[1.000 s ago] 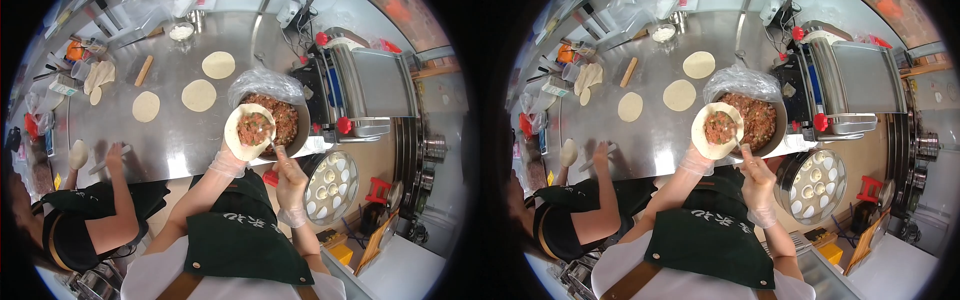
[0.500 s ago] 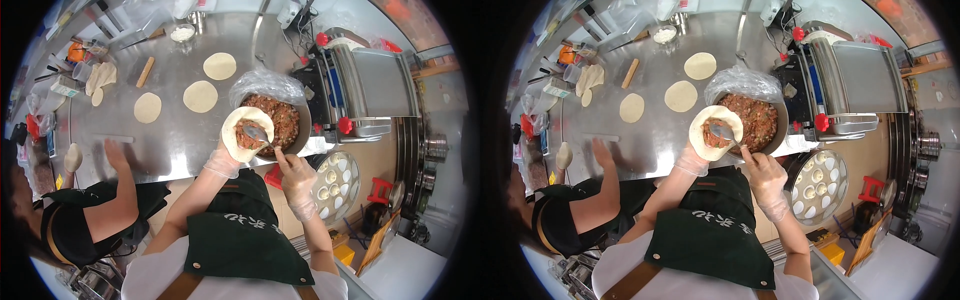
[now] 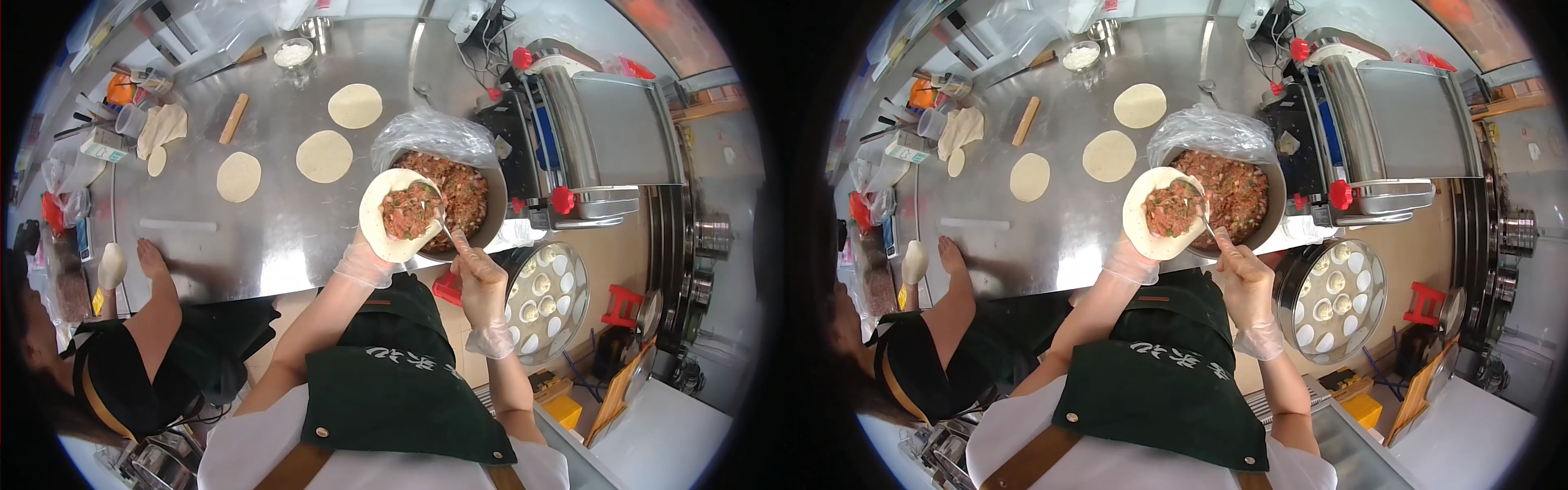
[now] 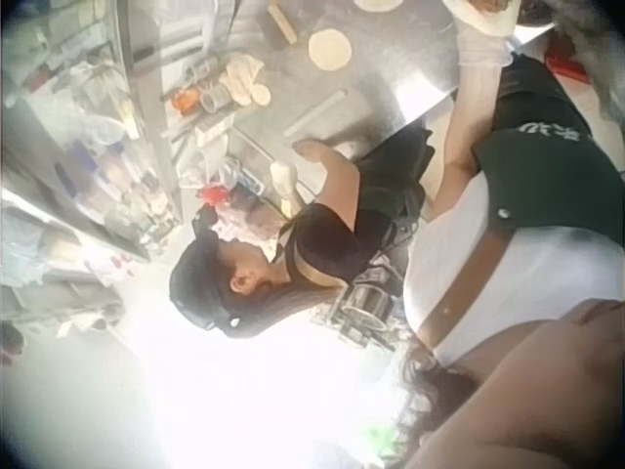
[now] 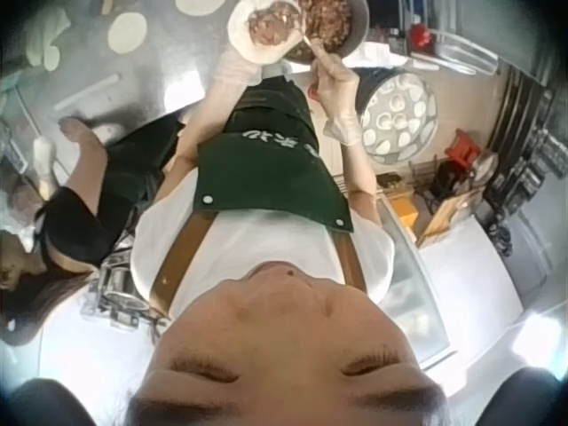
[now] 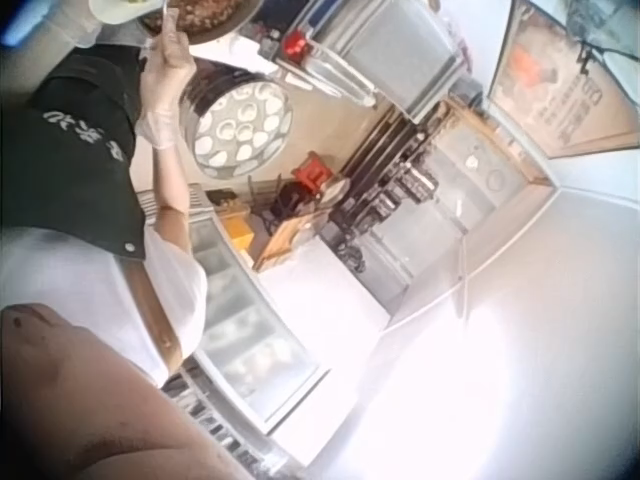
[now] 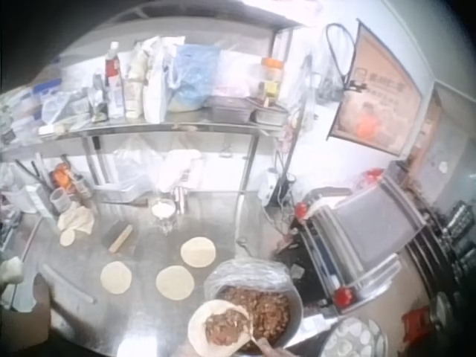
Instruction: The recorder scoops meat filling into a dough wrapper, pleats the edges to close it into a bun, and places it in a steamer tray.
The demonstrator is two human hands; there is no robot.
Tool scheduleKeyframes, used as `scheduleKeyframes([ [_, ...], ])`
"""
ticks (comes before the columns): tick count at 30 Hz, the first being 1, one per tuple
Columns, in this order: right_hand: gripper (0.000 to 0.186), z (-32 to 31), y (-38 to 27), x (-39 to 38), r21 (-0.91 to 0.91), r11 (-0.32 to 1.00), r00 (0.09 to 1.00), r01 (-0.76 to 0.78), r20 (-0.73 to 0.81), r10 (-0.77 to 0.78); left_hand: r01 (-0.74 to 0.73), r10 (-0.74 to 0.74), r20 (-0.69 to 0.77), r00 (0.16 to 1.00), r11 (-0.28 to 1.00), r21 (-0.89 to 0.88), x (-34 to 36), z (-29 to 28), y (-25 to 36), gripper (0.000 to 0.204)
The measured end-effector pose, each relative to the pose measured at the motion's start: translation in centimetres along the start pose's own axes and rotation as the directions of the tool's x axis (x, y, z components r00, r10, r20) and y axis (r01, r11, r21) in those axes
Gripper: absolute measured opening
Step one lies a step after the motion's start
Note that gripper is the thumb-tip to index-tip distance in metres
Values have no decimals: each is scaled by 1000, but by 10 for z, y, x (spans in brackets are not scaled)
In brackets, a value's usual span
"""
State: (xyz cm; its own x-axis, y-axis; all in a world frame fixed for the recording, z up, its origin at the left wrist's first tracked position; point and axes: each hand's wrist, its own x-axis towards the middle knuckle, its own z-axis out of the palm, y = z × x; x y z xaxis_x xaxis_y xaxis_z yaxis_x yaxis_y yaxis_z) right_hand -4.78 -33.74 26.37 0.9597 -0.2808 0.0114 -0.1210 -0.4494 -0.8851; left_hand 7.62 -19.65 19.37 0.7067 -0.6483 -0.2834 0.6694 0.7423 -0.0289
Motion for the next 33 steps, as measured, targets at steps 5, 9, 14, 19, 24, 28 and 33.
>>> scheduleKeyframes([
  [5,58,1,-12,2,-275,953,988,124,-52,-144,52,-49,99,994,998,-24,3,-3,2,39],
  [9,63,-12,-13,7,-528,828,970,188,-33,-241,-26,26,10,1000,1000,12,0,-11,8,40],
  [14,52,-20,30,16,-747,627,972,221,120,-200,-100,93,139,986,994,44,-8,-21,53,43],
  [19,45,9,44,26,-857,396,938,328,246,-245,-191,187,101,977,981,32,-25,-15,57,40],
  [24,41,32,50,31,-819,429,922,382,306,-236,-225,223,67,972,974,27,-29,-17,55,42],
  [28,39,28,51,34,-733,557,920,392,322,-224,-225,224,38,974,973,50,-31,-24,63,48],
  [33,44,8,63,44,-362,932,908,-2,390,154,-251,252,3,968,965,71,-32,-22,63,49],
])
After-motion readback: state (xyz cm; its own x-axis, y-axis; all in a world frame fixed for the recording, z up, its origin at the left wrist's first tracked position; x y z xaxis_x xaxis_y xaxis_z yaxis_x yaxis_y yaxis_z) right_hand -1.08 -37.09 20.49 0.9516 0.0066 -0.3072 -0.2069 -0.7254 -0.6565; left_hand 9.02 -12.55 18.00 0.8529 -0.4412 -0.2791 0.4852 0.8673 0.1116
